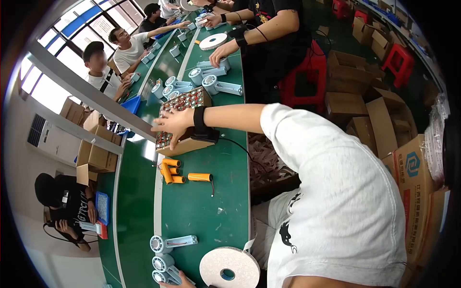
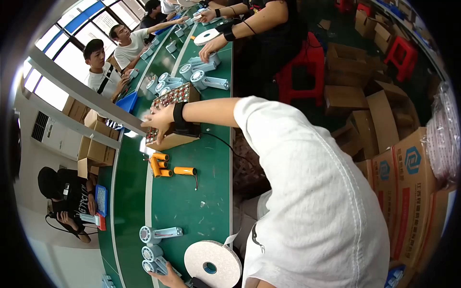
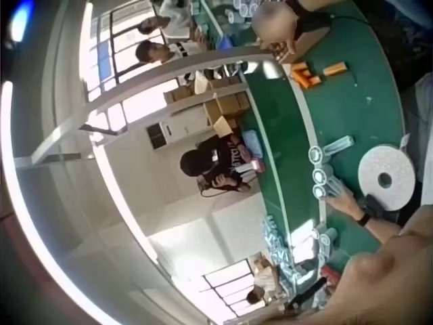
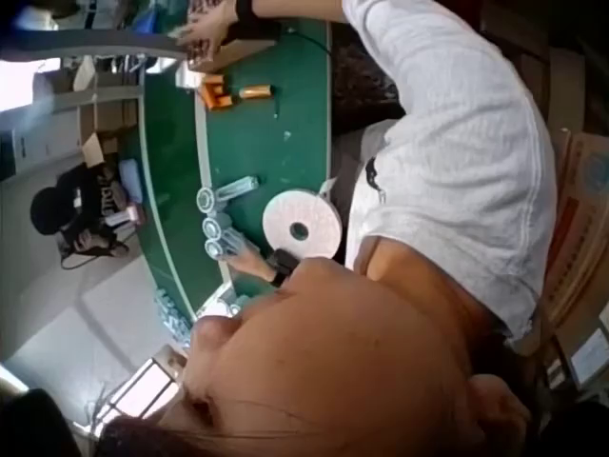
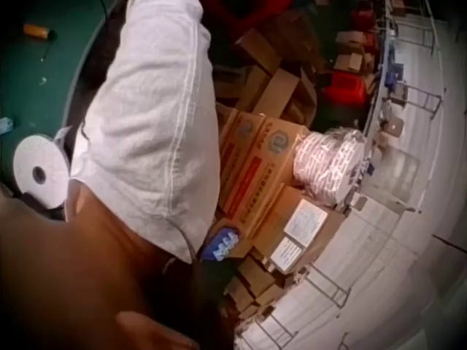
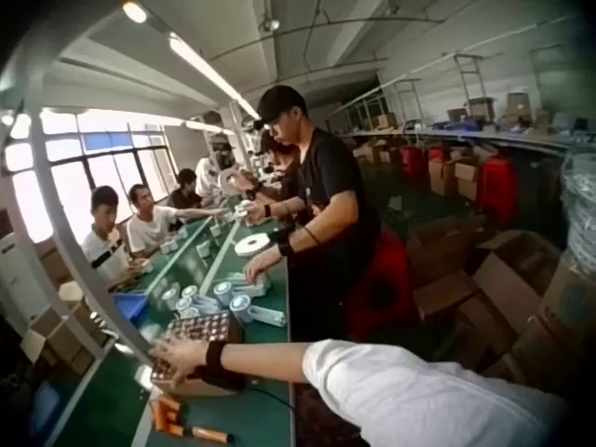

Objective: Assembling small plastic products by joining orange and blue components and applying adhesive tape.

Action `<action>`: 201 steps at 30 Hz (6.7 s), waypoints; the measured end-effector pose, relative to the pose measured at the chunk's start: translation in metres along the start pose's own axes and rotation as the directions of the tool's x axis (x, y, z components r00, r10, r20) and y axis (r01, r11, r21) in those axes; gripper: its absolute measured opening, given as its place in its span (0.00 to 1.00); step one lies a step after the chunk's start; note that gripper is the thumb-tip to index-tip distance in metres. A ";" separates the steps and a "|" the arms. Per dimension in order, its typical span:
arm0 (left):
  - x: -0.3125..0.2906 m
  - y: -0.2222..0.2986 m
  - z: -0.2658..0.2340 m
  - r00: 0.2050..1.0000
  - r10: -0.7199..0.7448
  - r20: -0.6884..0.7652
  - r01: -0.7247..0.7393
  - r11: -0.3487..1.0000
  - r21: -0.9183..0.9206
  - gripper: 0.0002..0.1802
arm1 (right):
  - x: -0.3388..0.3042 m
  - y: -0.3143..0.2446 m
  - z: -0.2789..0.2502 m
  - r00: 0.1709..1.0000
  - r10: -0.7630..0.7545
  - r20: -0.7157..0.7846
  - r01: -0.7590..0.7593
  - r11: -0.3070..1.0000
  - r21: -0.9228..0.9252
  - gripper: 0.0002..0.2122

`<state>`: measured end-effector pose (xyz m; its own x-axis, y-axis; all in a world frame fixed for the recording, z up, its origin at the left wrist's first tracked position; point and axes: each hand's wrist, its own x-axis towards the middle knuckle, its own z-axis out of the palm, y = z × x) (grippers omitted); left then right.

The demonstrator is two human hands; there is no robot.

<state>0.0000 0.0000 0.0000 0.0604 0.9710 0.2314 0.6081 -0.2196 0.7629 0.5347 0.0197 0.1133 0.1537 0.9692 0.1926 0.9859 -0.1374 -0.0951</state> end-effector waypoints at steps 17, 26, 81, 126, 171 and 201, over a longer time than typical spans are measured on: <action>-0.016 0.061 -0.036 0.965 0.201 -0.166 -0.132 0.926 0.355 0.26 | 0.057 -0.005 0.020 0.919 -0.376 -0.116 0.386 0.920 0.076 0.20; -0.015 0.059 -0.036 0.968 0.187 -0.167 -0.116 0.923 0.367 0.27 | 0.069 0.007 0.011 0.758 -0.641 -0.122 0.626 0.767 -0.144 0.18; -0.053 0.198 0.044 0.933 0.279 -0.228 -0.293 0.956 -0.028 0.61 | -0.194 -0.167 -0.010 0.955 -0.283 -0.084 0.053 -0.116 0.992 0.06; -0.070 0.182 0.074 0.950 0.192 -0.245 -0.139 0.966 0.219 0.47 | -0.154 -0.223 0.011 0.969 -0.089 -0.230 0.238 0.087 0.967 0.12; -0.169 0.145 0.025 0.951 -0.285 -0.118 0.277 0.620 0.734 0.52 | -0.096 -0.241 0.021 0.976 0.118 -0.182 0.200 -0.167 0.965 0.08; 0.007 0.151 0.047 0.577 0.550 0.604 -0.802 0.523 0.289 0.10 | -0.128 -0.196 0.021 0.920 -0.291 -0.264 0.334 0.225 0.915 0.06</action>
<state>0.1299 -0.0220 0.0887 0.8476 0.4962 0.1880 0.4984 -0.8661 0.0389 0.3201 -0.0732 0.0869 -0.1280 0.8774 0.4624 0.2132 0.4797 -0.8512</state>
